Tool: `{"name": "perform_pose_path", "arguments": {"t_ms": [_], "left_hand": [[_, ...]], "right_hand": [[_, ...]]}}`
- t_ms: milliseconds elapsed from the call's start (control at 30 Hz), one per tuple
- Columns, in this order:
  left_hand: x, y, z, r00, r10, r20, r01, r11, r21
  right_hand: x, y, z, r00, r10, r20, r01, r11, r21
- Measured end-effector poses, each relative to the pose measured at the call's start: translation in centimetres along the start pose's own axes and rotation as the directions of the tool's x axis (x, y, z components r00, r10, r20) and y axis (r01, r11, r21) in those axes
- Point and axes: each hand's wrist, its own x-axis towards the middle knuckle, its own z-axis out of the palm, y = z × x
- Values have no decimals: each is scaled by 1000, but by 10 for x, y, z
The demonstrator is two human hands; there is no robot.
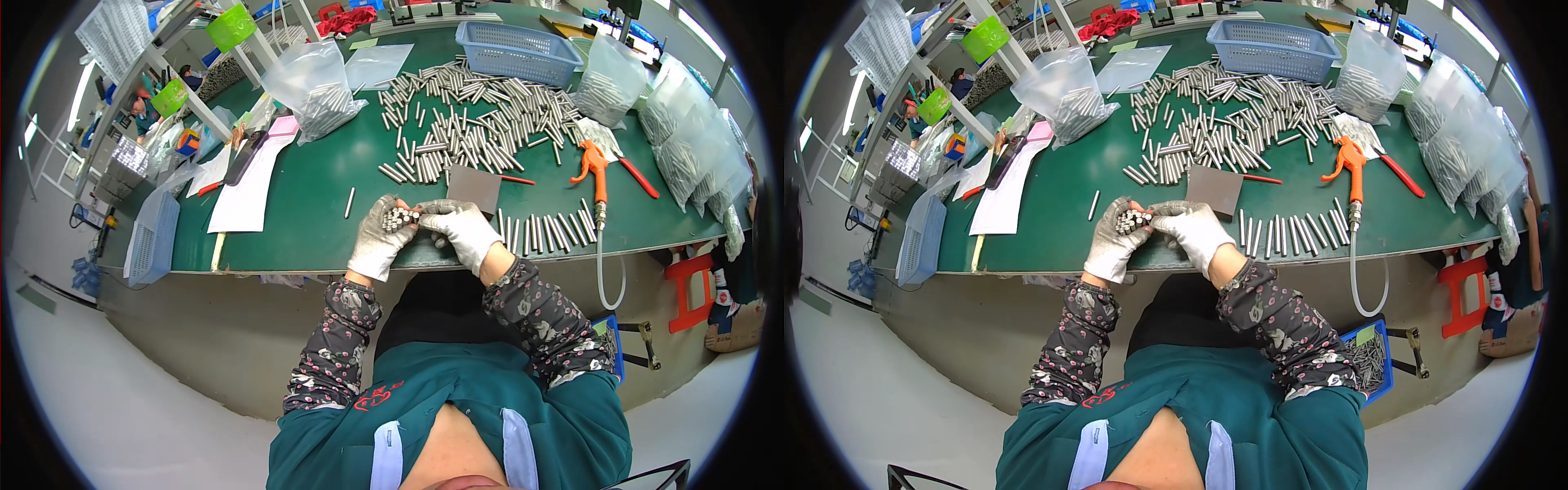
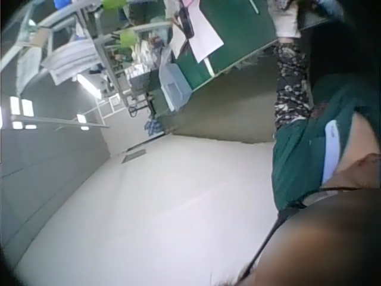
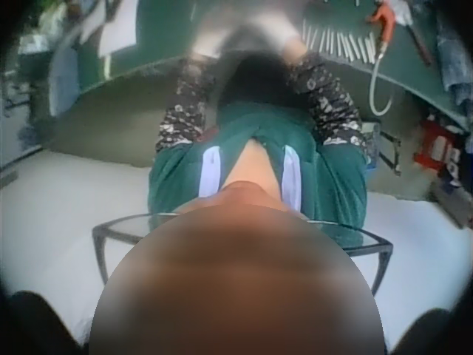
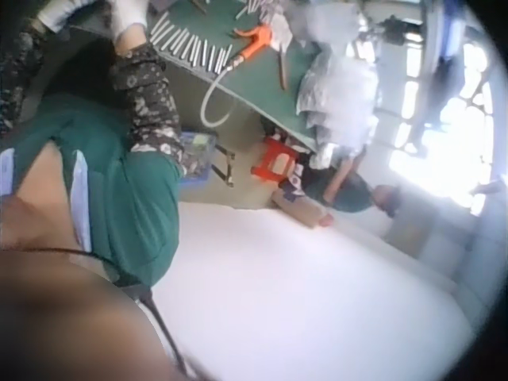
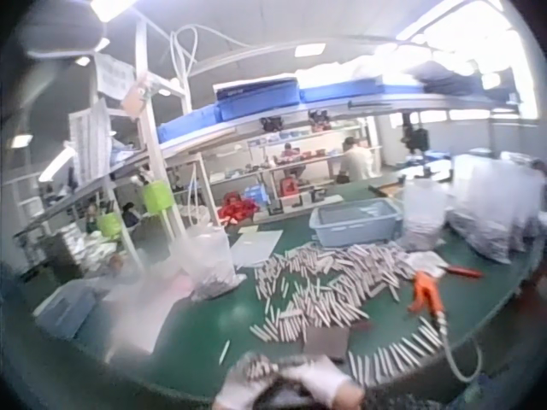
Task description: Manually sanding the ends of small metal tubes using a sanding block at an industrial workbench.
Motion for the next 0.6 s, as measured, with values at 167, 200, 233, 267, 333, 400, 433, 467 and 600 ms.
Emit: {"name": "perform_pose_path", "arguments": {"t_ms": [167, 200, 233, 267, 333, 400, 433, 467, 600], "left_hand": [[0, 2, -1, 1000, -24, 15, 23, 999, 33], [0, 2, -1, 1000, -22, 18, 21, 1000, 17], [0, 2, -1, 1000, -20, 21, 20, 1000, 1], [0, 2, 0, 1000, -20, 20, 20, 1000, -1], [0, 3, 1, 1000, -17, 6, 17, 999, 42], [0, 2, 1, 1000, -15, 12, 15, 999, 30], [0, 2, 0, 1000, -13, 21, 12, 1000, 21], [0, 1, -1, 1000, -13, 18, 12, 1000, 18], [0, -2, -2, 1000, 3, 23, -4, 1000, 28]], "right_hand": [[-2, -5, 2, 1000, 12, -12, -12, 1000, -13], [-3, -6, 3, 1000, 15, -14, -15, 1000, -12], [-3, -7, 3, 1000, 17, -13, -17, 1000, -13], [-3, -8, 3, 1000, 20, -17, -20, 1000, -20], [-3, -8, 2, 999, 25, -22, -25, 999, -30], [-2, -7, 2, 1000, 22, -14, -23, 999, -44], [-3, -8, 2, 1000, 24, -14, -25, 999, -46], [-4, -9, 3, 1000, 25, -16, -26, 998, -52], [-5, -11, 2, 999, 38, -22, -39, 997, -71]]}}
